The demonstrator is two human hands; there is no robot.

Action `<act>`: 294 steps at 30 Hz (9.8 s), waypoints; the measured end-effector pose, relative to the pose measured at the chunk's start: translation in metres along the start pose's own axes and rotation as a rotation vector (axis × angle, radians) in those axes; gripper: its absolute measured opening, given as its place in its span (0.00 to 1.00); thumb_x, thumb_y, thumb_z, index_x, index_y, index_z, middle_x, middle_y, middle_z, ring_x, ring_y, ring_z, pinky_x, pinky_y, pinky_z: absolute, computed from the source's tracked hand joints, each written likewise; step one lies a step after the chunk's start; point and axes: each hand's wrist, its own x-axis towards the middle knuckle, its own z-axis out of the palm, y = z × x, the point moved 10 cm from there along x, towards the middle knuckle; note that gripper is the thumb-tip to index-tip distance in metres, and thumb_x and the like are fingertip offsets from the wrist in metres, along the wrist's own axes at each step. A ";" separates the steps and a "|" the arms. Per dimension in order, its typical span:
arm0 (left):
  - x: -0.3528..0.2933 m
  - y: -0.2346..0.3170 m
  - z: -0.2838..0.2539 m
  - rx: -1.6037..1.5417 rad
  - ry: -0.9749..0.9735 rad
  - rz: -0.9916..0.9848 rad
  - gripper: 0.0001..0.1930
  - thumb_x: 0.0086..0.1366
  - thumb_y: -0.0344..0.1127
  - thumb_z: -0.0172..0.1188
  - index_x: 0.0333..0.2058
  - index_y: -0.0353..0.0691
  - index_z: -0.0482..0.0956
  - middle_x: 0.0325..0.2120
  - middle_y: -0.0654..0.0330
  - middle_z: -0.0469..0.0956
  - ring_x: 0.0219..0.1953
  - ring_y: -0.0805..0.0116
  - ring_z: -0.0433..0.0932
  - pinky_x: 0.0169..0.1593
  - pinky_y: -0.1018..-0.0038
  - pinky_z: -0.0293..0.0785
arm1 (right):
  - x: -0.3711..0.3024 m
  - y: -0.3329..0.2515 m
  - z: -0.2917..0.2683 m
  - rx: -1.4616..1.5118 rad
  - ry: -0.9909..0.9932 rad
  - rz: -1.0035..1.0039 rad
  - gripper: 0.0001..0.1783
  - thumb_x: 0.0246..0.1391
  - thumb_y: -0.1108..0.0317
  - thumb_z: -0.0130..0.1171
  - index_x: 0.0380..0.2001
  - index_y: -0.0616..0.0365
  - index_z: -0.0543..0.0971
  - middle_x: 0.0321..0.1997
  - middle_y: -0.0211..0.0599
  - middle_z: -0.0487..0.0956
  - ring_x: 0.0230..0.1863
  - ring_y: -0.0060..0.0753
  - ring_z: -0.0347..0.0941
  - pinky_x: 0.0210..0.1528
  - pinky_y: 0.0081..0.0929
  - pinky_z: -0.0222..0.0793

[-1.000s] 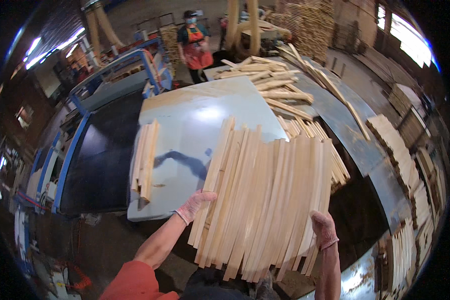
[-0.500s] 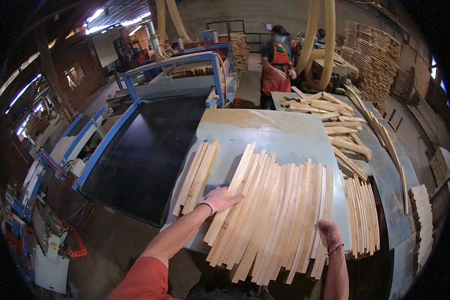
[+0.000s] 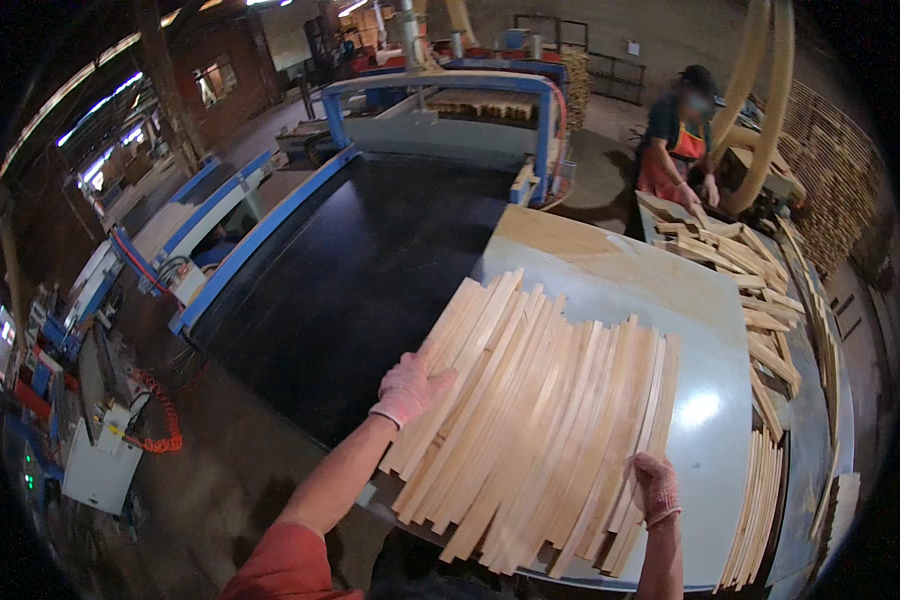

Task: The person repeatedly picks up bundles of light-colored wooden planks from a metal table and places them onto a moving conveyor belt. The worker aligns the planks in neat stacks as they are transferred to the belt, which transports them further into the workshop.

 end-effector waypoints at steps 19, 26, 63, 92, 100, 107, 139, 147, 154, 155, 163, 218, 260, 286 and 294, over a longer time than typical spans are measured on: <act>0.252 -0.486 -0.281 0.448 0.216 -0.236 0.53 0.72 0.75 0.40 0.78 0.35 0.49 0.80 0.40 0.45 0.82 0.42 0.42 0.80 0.47 0.34 | 0.068 0.201 0.670 0.094 -0.239 0.174 0.26 0.62 0.71 0.65 0.61 0.62 0.72 0.51 0.43 0.83 0.50 0.42 0.82 0.55 0.40 0.80; 0.293 -0.573 -0.344 0.463 0.365 -0.270 0.49 0.75 0.71 0.38 0.77 0.33 0.52 0.78 0.39 0.51 0.81 0.42 0.46 0.80 0.48 0.38 | 0.078 0.202 0.788 -0.966 -0.268 0.058 0.37 0.69 0.41 0.55 0.65 0.62 0.69 0.56 0.57 0.82 0.50 0.58 0.83 0.57 0.47 0.78; -0.480 0.192 0.335 -0.508 -1.697 0.603 0.23 0.74 0.33 0.66 0.64 0.31 0.77 0.56 0.56 0.82 0.59 0.67 0.79 0.64 0.72 0.73 | -0.560 0.284 -0.078 0.722 0.756 -0.041 0.27 0.72 0.49 0.61 0.64 0.52 0.75 0.45 0.38 0.84 0.39 0.29 0.82 0.42 0.31 0.82; -0.801 0.730 0.769 0.242 -1.683 1.214 0.33 0.73 0.49 0.63 0.67 0.33 0.74 0.65 0.47 0.77 0.68 0.56 0.75 0.70 0.67 0.68 | -0.627 0.274 -0.667 1.200 1.212 -0.106 0.08 0.69 0.65 0.59 0.37 0.46 0.69 0.24 0.23 0.64 0.20 0.22 0.60 0.21 0.23 0.57; -0.826 0.856 0.882 0.204 -1.553 1.043 0.31 0.72 0.47 0.65 0.66 0.31 0.76 0.62 0.50 0.80 0.65 0.60 0.76 0.68 0.68 0.69 | -0.626 0.173 -0.914 1.027 1.194 -0.142 0.10 0.70 0.64 0.57 0.33 0.44 0.69 0.24 0.22 0.63 0.22 0.20 0.59 0.24 0.22 0.56; -0.856 1.013 0.979 0.129 -1.476 0.945 0.41 0.68 0.45 0.70 0.71 0.27 0.65 0.64 0.43 0.76 0.66 0.57 0.74 0.70 0.67 0.67 | -0.579 0.087 -1.108 0.942 0.918 -0.212 0.10 0.69 0.65 0.57 0.32 0.46 0.69 0.26 0.20 0.65 0.22 0.18 0.60 0.24 0.20 0.55; -0.914 1.435 1.289 0.214 -0.807 1.123 0.70 0.45 0.44 0.86 0.77 0.27 0.43 0.73 0.37 0.59 0.75 0.46 0.61 0.78 0.63 0.58 | -0.636 -0.004 -1.668 -0.557 1.497 0.752 0.22 0.56 0.57 0.65 0.44 0.68 0.82 0.47 0.63 0.85 0.53 0.63 0.82 0.57 0.50 0.77; -0.910 1.425 1.297 0.050 -0.675 1.194 0.63 0.47 0.45 0.78 0.75 0.24 0.49 0.73 0.36 0.60 0.74 0.42 0.62 0.77 0.62 0.59 | -0.638 0.002 -1.643 -0.575 1.546 0.709 0.21 0.57 0.57 0.63 0.43 0.67 0.83 0.44 0.64 0.85 0.50 0.65 0.82 0.55 0.50 0.79; -0.878 1.326 1.232 -0.166 -0.830 1.101 0.59 0.44 0.34 0.77 0.73 0.25 0.53 0.62 0.38 0.72 0.63 0.45 0.74 0.68 0.61 0.70 | -0.641 0.049 -1.496 -0.415 1.539 0.748 0.19 0.57 0.60 0.62 0.44 0.65 0.80 0.46 0.63 0.83 0.52 0.68 0.80 0.56 0.53 0.77; -0.861 1.302 1.222 -0.163 -0.788 1.124 0.59 0.44 0.33 0.76 0.73 0.26 0.53 0.61 0.38 0.72 0.62 0.45 0.74 0.67 0.61 0.70 | -0.643 0.057 -1.467 -0.413 1.536 0.788 0.20 0.58 0.60 0.62 0.46 0.65 0.79 0.48 0.63 0.83 0.53 0.69 0.79 0.57 0.54 0.77; -0.794 1.100 1.078 0.092 -0.730 0.993 0.59 0.43 0.34 0.76 0.75 0.36 0.54 0.62 0.41 0.73 0.63 0.45 0.75 0.66 0.58 0.72 | -0.651 0.143 -1.215 -0.219 1.451 0.819 0.23 0.60 0.61 0.61 0.57 0.55 0.76 0.55 0.58 0.79 0.55 0.67 0.78 0.57 0.58 0.76; -0.751 1.027 1.022 -0.187 -1.685 0.214 0.37 0.53 0.32 0.77 0.61 0.29 0.75 0.43 0.56 0.83 0.40 0.66 0.81 0.45 0.69 0.81 | -0.651 0.211 -1.174 0.905 1.220 -0.215 0.35 0.53 0.64 0.73 0.63 0.62 0.77 0.51 0.34 0.84 0.48 0.32 0.81 0.53 0.33 0.78; -0.344 0.153 0.233 -1.263 -0.332 -0.204 0.43 0.64 0.45 0.73 0.72 0.34 0.63 0.56 0.52 0.80 0.55 0.59 0.81 0.59 0.60 0.80 | -0.115 -0.038 -0.316 -0.111 -0.160 0.134 0.17 0.57 0.72 0.68 0.49 0.66 0.79 0.41 0.41 0.85 0.39 0.39 0.83 0.46 0.36 0.82; 0.032 0.011 0.001 0.180 0.026 -0.132 0.56 0.63 0.73 0.61 0.79 0.45 0.51 0.77 0.40 0.54 0.74 0.39 0.62 0.73 0.51 0.63 | 0.094 -0.020 0.093 0.043 -0.136 0.097 0.32 0.53 0.75 0.67 0.62 0.62 0.72 0.48 0.41 0.83 0.45 0.38 0.82 0.52 0.37 0.82; 0.096 -0.115 -0.048 0.354 0.197 -0.065 0.51 0.70 0.73 0.48 0.79 0.42 0.51 0.79 0.39 0.46 0.81 0.36 0.43 0.80 0.46 0.34 | 0.122 0.027 0.274 0.012 -0.135 0.096 0.24 0.56 0.71 0.68 0.54 0.59 0.74 0.43 0.40 0.83 0.41 0.37 0.82 0.44 0.36 0.81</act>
